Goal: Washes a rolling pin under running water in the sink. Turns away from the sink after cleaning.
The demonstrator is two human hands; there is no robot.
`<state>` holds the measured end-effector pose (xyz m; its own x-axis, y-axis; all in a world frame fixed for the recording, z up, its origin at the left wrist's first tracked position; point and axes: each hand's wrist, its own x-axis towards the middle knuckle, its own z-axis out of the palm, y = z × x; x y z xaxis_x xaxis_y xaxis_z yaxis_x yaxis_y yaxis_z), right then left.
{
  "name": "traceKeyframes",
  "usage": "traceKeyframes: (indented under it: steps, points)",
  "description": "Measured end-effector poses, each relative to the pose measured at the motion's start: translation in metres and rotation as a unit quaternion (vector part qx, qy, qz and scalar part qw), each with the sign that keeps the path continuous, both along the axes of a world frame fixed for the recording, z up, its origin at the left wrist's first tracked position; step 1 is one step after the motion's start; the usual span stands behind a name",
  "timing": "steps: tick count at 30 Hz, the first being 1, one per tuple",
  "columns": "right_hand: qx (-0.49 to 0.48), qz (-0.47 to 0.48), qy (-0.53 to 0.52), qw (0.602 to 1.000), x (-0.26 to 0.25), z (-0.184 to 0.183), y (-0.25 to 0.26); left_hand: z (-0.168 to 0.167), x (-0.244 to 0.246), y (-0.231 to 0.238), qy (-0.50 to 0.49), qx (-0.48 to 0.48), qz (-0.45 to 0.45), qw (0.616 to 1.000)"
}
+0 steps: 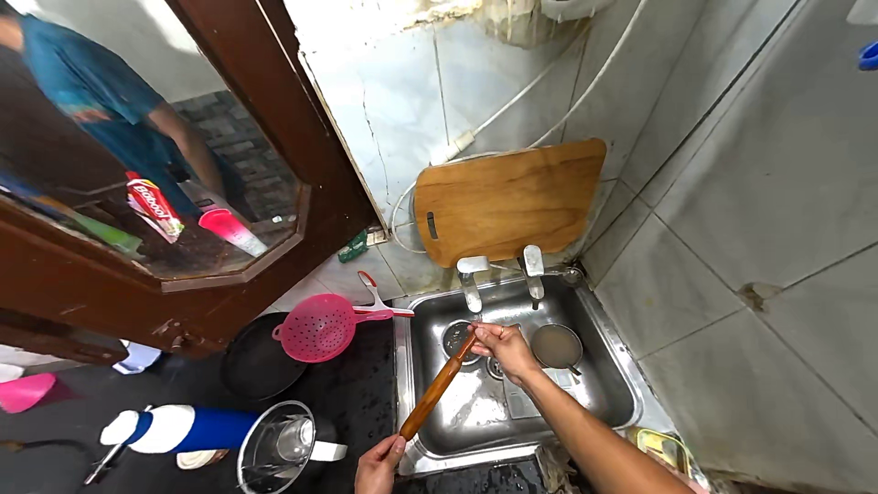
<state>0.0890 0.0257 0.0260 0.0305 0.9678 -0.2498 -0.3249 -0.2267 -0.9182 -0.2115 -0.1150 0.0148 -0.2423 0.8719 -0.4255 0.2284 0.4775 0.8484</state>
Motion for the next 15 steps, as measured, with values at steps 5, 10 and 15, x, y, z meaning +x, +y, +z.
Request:
traceKeyframes:
  steps: [5, 10, 15]
  points:
    - [-0.006, -0.163, 0.033, 0.986, -0.016, 0.002, -0.008, 0.004, 0.011, -0.013, -0.029, -0.004, 0.004, 1.0]
    - [0.047, -0.149, -0.028, 0.987, -0.012, -0.003, -0.008, -0.002, 0.03, -0.021, -0.055, 0.0, 0.012, 0.998]
    - [0.043, -0.009, -0.121, 0.992, 0.01, -0.007, 0.001, 0.002, 0.029, -0.018, -0.006, -0.003, -0.016, 1.0]
